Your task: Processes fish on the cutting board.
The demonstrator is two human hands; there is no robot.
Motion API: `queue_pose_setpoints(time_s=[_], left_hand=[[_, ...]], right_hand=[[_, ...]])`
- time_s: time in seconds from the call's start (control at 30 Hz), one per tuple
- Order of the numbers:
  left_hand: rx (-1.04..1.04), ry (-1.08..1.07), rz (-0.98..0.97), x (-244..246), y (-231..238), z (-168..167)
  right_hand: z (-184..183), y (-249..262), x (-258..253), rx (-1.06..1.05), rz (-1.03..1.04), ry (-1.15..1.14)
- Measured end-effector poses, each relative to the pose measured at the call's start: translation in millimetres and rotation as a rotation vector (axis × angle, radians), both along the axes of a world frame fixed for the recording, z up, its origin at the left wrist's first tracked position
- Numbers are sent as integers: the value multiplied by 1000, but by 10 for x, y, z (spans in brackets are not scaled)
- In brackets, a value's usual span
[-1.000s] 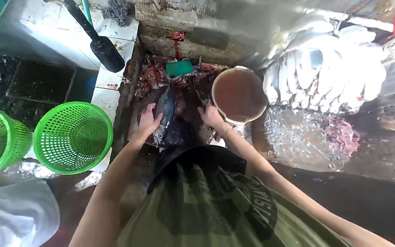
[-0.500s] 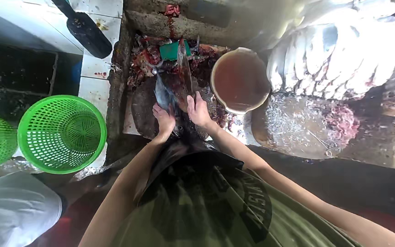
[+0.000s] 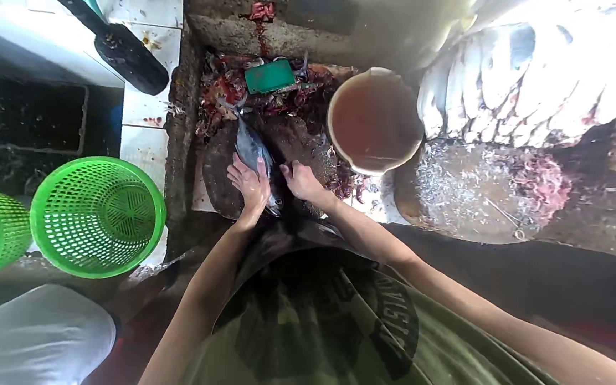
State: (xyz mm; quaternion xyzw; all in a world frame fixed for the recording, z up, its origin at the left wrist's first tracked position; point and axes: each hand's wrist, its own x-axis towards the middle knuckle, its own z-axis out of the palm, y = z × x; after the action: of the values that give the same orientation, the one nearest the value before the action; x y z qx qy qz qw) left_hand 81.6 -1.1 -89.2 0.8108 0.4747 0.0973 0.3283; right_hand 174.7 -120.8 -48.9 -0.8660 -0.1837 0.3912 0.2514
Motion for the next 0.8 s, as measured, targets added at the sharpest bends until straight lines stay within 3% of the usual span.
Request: queue_pose_setpoints(time_s=[0.1, 0.2, 0.4, 0.47, 0.57, 0.67, 0.8], left_hand=[[44, 112, -69, 65, 70, -117], [100, 116, -60, 43, 67, -225], [119, 152, -31, 66, 27, -220], [81, 44, 10, 61, 25, -226], [-120, -310, 77, -10, 26, -192], [-165, -391, 63, -12, -47, -239], [-131, -268, 53, 63, -75, -82]], right_hand=[[203, -262, -157, 64, -132, 165], [93, -464, -363, 133, -192, 244], [51, -808, -579, -82, -129, 199], [116, -832, -624, -143, -88, 159], [175, -828, -652, -157, -78, 136], [399, -788, -523, -16, -157, 69], [330, -554, -376, 472, -320, -230]])
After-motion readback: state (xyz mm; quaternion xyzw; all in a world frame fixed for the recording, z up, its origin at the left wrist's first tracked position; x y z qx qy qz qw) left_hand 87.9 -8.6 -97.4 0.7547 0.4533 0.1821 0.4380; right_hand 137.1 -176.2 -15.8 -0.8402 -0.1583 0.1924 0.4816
